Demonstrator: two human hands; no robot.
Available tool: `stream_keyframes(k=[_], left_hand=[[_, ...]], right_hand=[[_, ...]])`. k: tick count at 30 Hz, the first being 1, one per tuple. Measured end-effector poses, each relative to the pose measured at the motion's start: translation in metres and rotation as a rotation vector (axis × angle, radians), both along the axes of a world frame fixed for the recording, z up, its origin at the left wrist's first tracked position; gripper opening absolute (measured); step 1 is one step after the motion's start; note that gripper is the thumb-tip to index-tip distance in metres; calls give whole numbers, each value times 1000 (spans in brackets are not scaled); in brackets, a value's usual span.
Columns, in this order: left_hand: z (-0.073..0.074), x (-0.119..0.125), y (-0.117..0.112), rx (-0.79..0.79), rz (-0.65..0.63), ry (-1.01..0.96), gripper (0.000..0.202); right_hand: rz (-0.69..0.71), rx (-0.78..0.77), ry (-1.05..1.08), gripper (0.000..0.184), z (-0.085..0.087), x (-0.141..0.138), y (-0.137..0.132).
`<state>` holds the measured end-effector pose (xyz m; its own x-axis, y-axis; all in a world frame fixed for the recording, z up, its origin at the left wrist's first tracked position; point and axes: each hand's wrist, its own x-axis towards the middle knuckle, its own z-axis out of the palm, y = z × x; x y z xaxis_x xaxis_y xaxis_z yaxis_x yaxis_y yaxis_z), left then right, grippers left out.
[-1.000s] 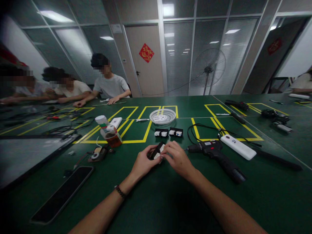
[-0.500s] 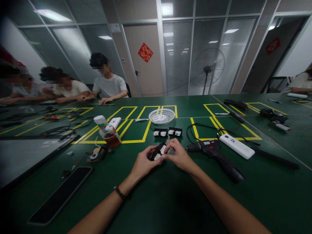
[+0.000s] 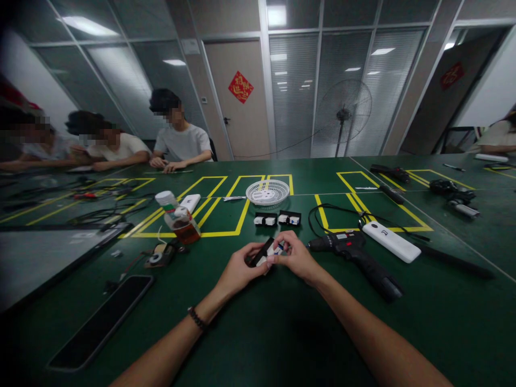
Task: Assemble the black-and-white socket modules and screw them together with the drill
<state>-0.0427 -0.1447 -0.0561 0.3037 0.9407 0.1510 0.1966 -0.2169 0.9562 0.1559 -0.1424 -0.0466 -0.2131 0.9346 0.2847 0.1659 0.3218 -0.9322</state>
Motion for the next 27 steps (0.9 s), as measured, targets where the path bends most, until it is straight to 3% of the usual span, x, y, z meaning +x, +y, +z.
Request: stream_keyframes(k=[8,13,16,27], left_hand=[[-13,-2,13,-237,-123,-175,53],[-10,-5,15,-362,-86,-247,51],[-6,-7,15,-381,-35,-291,48],[-2,-4,8,-399,-16,-333,44]], right_hand=[[-37,-25,84,23,-2,-9,-3],[-131,-66,117,39,3,-11,-6],[-228,-16,120,39,3,-12,-5],[-89,-61,70,25,-4,-20,-9]])
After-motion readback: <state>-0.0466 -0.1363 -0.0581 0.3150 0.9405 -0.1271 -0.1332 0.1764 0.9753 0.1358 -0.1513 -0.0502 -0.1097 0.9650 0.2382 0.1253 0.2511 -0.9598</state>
